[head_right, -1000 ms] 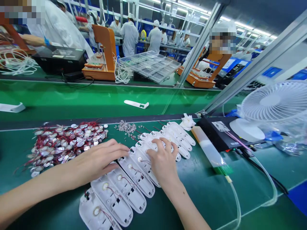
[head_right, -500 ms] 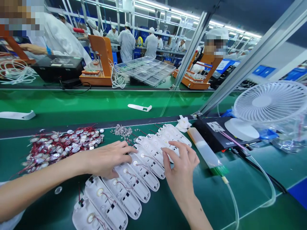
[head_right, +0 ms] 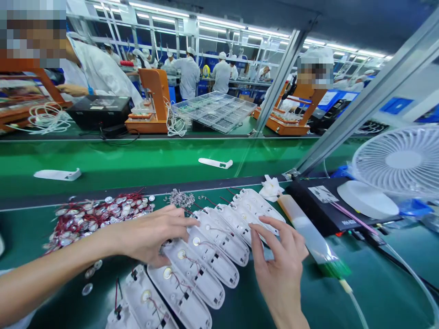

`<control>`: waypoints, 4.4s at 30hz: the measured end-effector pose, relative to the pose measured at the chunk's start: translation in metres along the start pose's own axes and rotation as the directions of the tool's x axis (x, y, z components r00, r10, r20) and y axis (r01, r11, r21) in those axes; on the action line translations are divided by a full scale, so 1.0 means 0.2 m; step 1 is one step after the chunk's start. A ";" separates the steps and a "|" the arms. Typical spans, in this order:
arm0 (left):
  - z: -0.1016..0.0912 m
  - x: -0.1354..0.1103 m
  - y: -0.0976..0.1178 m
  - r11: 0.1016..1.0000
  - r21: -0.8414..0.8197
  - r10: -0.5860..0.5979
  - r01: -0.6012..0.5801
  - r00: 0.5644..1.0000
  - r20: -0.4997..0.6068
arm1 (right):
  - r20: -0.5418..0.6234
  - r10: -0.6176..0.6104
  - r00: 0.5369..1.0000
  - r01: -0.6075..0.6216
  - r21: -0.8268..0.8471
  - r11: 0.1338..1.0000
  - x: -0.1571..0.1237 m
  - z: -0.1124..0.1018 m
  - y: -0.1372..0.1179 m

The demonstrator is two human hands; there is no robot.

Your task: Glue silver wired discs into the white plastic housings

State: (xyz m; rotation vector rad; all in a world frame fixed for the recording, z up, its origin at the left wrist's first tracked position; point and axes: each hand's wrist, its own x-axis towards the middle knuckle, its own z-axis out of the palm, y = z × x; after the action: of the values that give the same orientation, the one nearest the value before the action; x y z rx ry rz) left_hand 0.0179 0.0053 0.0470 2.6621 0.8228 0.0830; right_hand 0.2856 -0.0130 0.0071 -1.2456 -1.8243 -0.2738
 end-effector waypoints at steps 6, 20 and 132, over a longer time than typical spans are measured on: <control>-0.22 0.00 -0.43 0.939 0.067 -0.323 0.338 0.931 -0.173 | -0.031 0.072 0.997 -0.071 0.032 0.997 -0.01 0.00 0.00; -0.29 0.04 -1.05 0.706 0.017 -0.664 0.708 0.670 -0.332 | 0.020 0.117 0.993 -0.116 -0.030 0.993 -0.02 -0.04 -0.03; 0.29 -0.53 0.06 0.525 0.485 -0.512 0.699 0.715 -0.476 | 0.258 0.026 0.966 -0.068 0.156 0.985 0.08 -0.01 0.07</control>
State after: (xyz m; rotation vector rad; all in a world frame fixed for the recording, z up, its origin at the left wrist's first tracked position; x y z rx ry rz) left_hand -0.0540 -0.0816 0.0025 2.7541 2.2166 -0.0158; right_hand 0.2962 0.0029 0.0170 -1.2510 -1.9869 0.0670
